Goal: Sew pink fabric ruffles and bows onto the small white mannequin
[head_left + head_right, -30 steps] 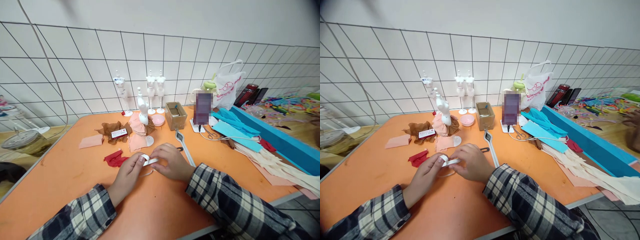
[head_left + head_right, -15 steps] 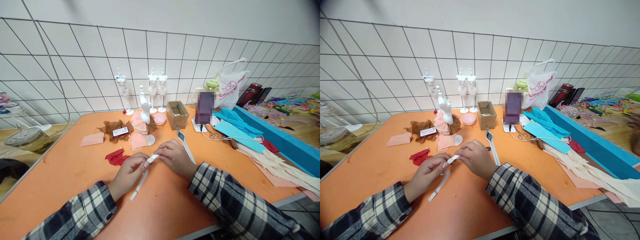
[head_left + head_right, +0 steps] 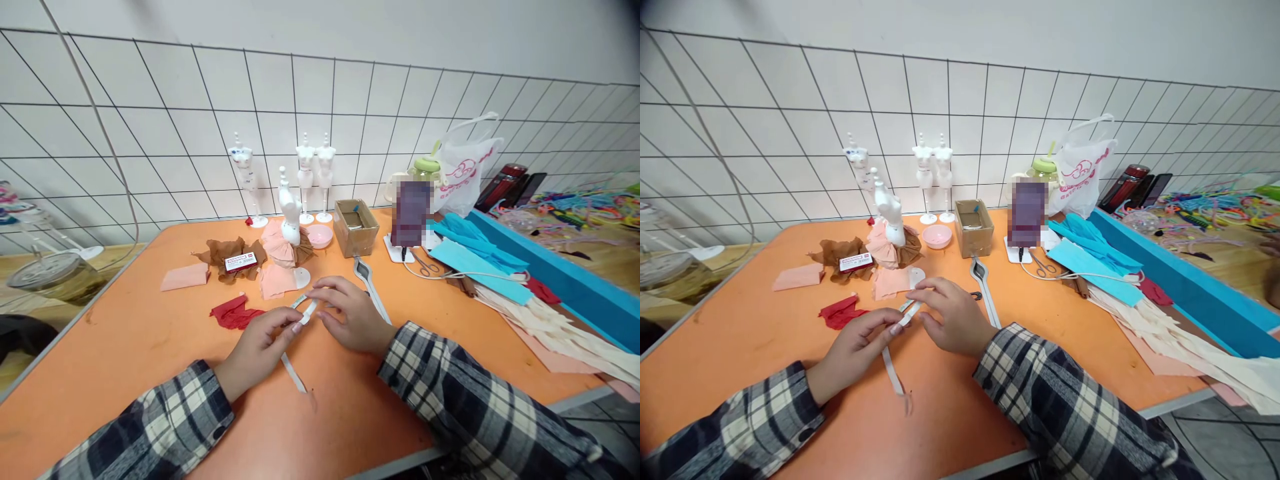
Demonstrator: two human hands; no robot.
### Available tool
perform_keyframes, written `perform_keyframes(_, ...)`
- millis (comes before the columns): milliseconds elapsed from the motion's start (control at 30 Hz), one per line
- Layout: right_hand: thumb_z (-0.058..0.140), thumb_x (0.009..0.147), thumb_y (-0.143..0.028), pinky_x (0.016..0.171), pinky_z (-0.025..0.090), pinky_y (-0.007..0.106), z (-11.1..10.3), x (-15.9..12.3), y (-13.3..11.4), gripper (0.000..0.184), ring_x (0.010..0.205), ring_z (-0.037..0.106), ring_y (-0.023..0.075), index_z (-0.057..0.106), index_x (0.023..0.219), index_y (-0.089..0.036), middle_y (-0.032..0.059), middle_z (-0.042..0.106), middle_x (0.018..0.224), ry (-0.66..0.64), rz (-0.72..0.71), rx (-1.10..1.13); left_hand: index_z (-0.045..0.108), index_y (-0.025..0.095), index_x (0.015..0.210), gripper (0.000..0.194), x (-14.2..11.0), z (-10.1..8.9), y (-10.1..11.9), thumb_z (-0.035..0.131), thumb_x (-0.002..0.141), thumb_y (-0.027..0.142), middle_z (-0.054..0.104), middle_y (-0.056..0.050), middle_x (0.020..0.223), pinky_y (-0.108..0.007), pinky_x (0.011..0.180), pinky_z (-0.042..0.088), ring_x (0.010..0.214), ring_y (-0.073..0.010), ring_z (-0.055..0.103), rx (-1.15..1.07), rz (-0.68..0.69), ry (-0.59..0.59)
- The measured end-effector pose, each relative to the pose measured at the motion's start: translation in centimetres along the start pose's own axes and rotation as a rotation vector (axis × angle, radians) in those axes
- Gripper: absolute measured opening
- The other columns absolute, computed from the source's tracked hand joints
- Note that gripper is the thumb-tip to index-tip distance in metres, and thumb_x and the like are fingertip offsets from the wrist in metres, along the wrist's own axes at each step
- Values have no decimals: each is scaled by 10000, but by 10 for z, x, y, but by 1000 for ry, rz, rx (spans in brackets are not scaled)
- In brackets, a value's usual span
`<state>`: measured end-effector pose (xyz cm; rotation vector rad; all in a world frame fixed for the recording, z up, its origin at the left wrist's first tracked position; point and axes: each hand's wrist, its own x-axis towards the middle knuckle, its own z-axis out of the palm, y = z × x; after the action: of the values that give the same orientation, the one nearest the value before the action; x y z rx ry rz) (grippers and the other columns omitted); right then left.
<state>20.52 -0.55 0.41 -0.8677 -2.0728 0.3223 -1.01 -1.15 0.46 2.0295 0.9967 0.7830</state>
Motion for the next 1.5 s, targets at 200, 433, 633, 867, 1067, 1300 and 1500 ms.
perform_keyframes(200,593,883,-292,802,476,309,2,0,3,130,875,604,170,669,952,-212,53,679,911,-40,-47,-7,655,181,1000,232,-1,3,-2,451,928,266,705,-68,881,-276,756,503,803,-175,648,57,42,16)
perform_keyframes(433,680,827,-316,705,467,253,12,1,5,113,743,604,134,698,837,-205,19,672,794,-97,178,195,604,193,967,187,-3,5,-9,425,912,207,667,-63,941,-275,745,472,831,-173,602,123,32,-28)
perform_keyframes(633,707,780,-205,638,451,223,16,0,5,29,658,572,111,715,799,-185,1,656,736,-203,298,312,454,199,753,154,-2,8,-5,494,862,301,507,18,698,-243,572,365,634,-144,460,295,40,-104)
perform_keyframes(867,645,810,-191,651,456,228,17,-1,2,65,679,579,112,710,814,-190,7,661,771,-177,323,284,410,186,596,402,2,7,-8,359,944,382,391,43,564,-236,545,308,545,-113,398,266,-4,-43)
perform_keyframes(1067,586,824,-220,625,447,236,6,3,14,63,681,571,126,634,807,-182,12,644,784,-61,511,213,359,202,585,368,2,3,-7,430,900,378,317,66,526,-220,485,255,478,-99,334,256,-64,47)
perform_keyframes(1300,381,923,-234,607,348,262,-7,4,9,132,681,523,157,507,896,-205,27,594,796,-172,372,-213,550,234,1145,302,6,-1,-7,364,962,385,651,-44,813,-295,654,399,764,-227,606,512,-80,-40)
perform_keyframes(1500,318,866,-255,397,281,221,-4,3,13,201,391,364,102,416,697,-211,-44,438,512,-275,797,425,612,200,935,293,7,-4,-9,358,969,342,677,-73,837,-340,721,394,794,-252,599,714,18,-70)
